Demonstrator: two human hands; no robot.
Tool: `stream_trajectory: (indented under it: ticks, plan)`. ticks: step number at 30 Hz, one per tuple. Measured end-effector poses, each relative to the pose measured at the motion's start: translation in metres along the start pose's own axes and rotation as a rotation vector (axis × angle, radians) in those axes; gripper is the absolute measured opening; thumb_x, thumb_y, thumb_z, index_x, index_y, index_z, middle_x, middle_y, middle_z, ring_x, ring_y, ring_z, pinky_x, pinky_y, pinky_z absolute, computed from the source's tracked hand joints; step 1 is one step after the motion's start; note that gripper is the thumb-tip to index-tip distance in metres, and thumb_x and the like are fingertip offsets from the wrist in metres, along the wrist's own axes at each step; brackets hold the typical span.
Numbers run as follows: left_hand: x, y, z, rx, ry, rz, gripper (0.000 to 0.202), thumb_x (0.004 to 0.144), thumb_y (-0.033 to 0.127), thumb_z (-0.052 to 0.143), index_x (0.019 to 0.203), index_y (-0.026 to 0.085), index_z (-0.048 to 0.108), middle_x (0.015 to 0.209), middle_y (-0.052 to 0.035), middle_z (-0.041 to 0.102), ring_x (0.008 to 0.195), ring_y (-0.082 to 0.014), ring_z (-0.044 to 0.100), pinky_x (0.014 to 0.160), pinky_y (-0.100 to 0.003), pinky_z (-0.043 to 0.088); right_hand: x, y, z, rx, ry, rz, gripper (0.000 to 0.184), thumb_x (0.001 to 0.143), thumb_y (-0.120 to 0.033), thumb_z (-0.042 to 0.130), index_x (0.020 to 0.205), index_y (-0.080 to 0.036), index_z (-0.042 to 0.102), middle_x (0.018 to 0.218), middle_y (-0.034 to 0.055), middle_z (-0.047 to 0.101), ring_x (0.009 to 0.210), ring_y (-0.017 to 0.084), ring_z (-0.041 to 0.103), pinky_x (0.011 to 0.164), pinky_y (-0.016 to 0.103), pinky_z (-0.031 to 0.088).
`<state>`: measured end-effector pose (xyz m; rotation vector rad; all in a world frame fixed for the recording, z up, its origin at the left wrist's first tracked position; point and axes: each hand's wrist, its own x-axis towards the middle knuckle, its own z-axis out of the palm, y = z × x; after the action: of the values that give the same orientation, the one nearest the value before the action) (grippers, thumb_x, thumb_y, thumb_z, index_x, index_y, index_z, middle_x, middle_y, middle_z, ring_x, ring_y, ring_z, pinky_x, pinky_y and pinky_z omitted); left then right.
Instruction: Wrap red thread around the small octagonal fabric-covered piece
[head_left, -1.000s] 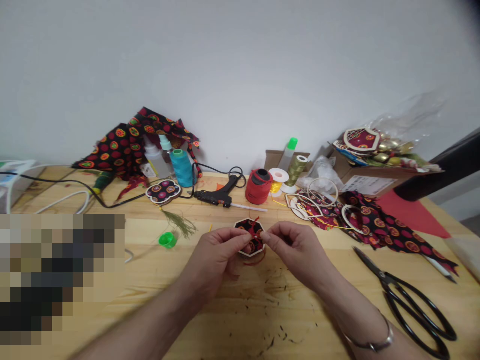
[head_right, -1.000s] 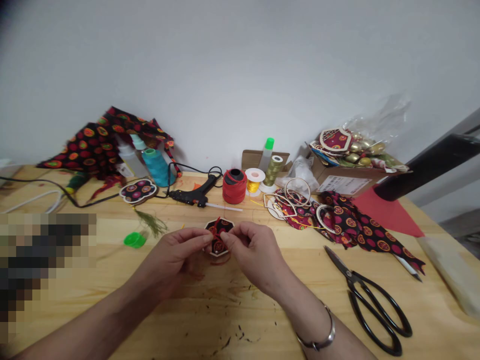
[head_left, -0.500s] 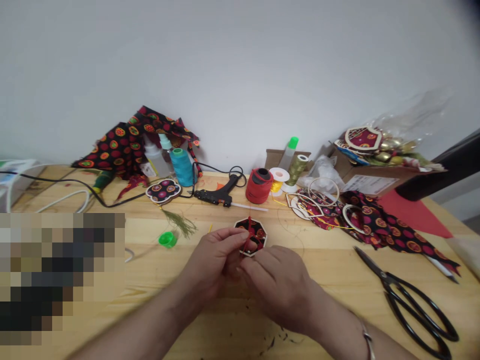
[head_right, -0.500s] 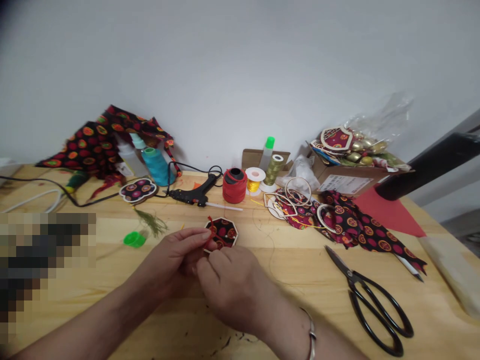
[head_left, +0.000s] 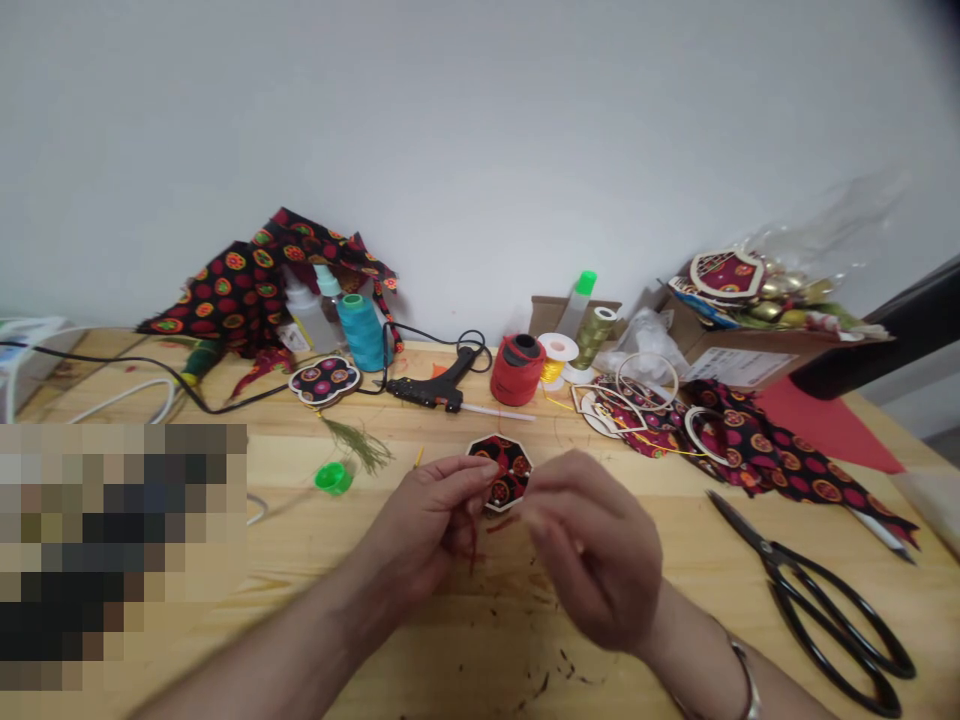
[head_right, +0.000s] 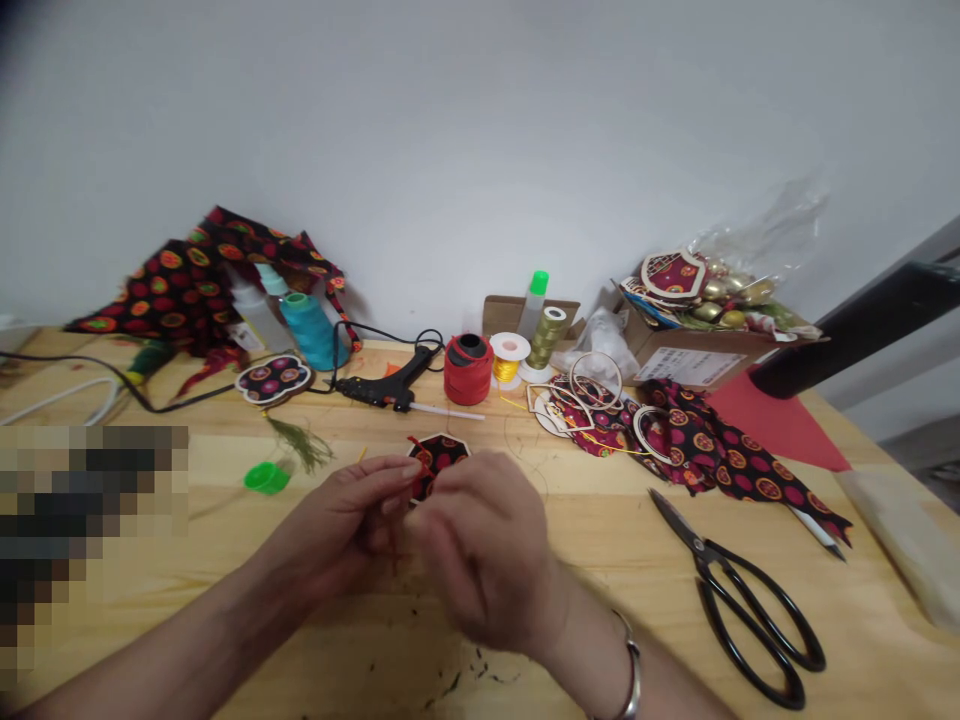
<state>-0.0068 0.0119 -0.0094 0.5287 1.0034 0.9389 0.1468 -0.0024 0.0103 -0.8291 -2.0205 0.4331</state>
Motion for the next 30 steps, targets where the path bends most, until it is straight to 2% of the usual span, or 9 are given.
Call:
stream_trajectory:
  ticks: [2,5,9,12,15,20,25,27,30]
  plan:
    - [-0.001,0.000,0.001,0.039,0.021,0.013,0.015,0.063,0.025,0.067,0.069,0.013,0.059,0.039,0.0087,0.042,0.028,-0.0010,0.033,0.028,-0.012,0.018,0.004,0.008,0.001,0.041,0.198,0.273,0.012,0.078,-0.017,0.049,0.074,-0.017,0.060,0.076,0.0059,0.058,0.075,0.016,0.053,0.068,0.030,0.043]
    - [-0.002,-0.001,0.002,0.084,0.023,0.024,0.017,0.063,0.027,0.066,0.070,0.013,0.061,0.039,0.0090,0.041,0.028,-0.0004,0.030,0.029,-0.012,0.017,0.008,0.018,0.008,0.243,0.137,0.574,0.006,0.071,-0.023,0.060,0.073,-0.017,0.061,0.075,0.0040,0.061,0.070,0.016,0.055,0.067,0.030,0.044]
    - [-0.004,-0.002,0.003,0.149,-0.022,0.044,0.017,0.066,0.029,0.064,0.071,0.013,0.063,0.038,0.0097,0.037,0.028,-0.0008,0.027,0.030,-0.014,0.019,0.009,0.018,0.015,0.528,0.091,0.786,0.013,0.064,-0.025,0.066,0.072,-0.016,0.061,0.069,0.0031,0.062,0.063,0.015,0.056,0.061,0.028,0.047]
    - [-0.006,-0.002,0.004,0.202,-0.032,0.072,0.017,0.066,0.030,0.063,0.070,0.013,0.064,0.036,0.0097,0.036,0.028,-0.0014,0.026,0.030,-0.015,0.020,0.009,0.013,0.015,0.614,0.098,0.843,0.013,0.062,-0.024,0.066,0.070,-0.016,0.060,0.068,0.0016,0.062,0.061,0.014,0.057,0.058,0.027,0.047]
    - [-0.006,-0.003,0.004,0.231,-0.018,0.075,0.016,0.066,0.030,0.063,0.068,0.014,0.064,0.036,0.0093,0.036,0.028,-0.0018,0.027,0.031,-0.015,0.020,0.010,0.012,0.015,0.606,0.098,0.833,0.009,0.064,-0.023,0.064,0.064,-0.016,0.060,0.064,-0.0003,0.060,0.058,0.011,0.054,0.058,0.024,0.045]
    - [-0.006,-0.003,0.004,0.283,-0.020,0.075,0.016,0.066,0.030,0.063,0.069,0.014,0.065,0.039,0.0082,0.040,0.029,-0.0020,0.028,0.031,-0.015,0.020,0.011,0.015,0.013,0.620,0.067,0.818,0.013,0.069,-0.025,0.060,0.060,-0.015,0.058,0.064,0.0001,0.058,0.059,0.011,0.051,0.057,0.023,0.042]
    - [-0.008,0.000,0.005,0.386,-0.052,0.077,0.018,0.067,0.032,0.061,0.071,0.014,0.065,0.057,0.0005,0.060,0.033,-0.0027,0.035,0.032,-0.015,0.028,0.010,0.013,0.014,0.739,0.061,0.892,0.016,0.068,-0.030,0.060,0.063,-0.015,0.054,0.059,-0.0005,0.057,0.051,0.010,0.051,0.048,0.023,0.043]
    - [-0.009,0.001,0.005,0.404,-0.060,0.079,0.018,0.068,0.032,0.060,0.072,0.014,0.065,0.061,-0.0013,0.063,0.034,-0.0029,0.036,0.033,-0.015,0.029,0.010,0.012,0.015,0.762,0.046,0.917,0.017,0.069,-0.030,0.058,0.063,-0.015,0.052,0.051,-0.0025,0.054,0.042,0.008,0.046,0.041,0.021,0.039]
    - [-0.009,0.000,0.005,0.392,-0.047,0.094,0.017,0.068,0.031,0.061,0.071,0.015,0.065,0.053,0.0023,0.057,0.034,-0.0024,0.034,0.032,-0.014,0.029,0.010,0.012,0.016,0.726,0.029,0.915,0.016,0.072,-0.028,0.056,0.063,-0.015,0.050,0.041,-0.0055,0.047,0.035,0.006,0.038,0.036,0.017,0.030]
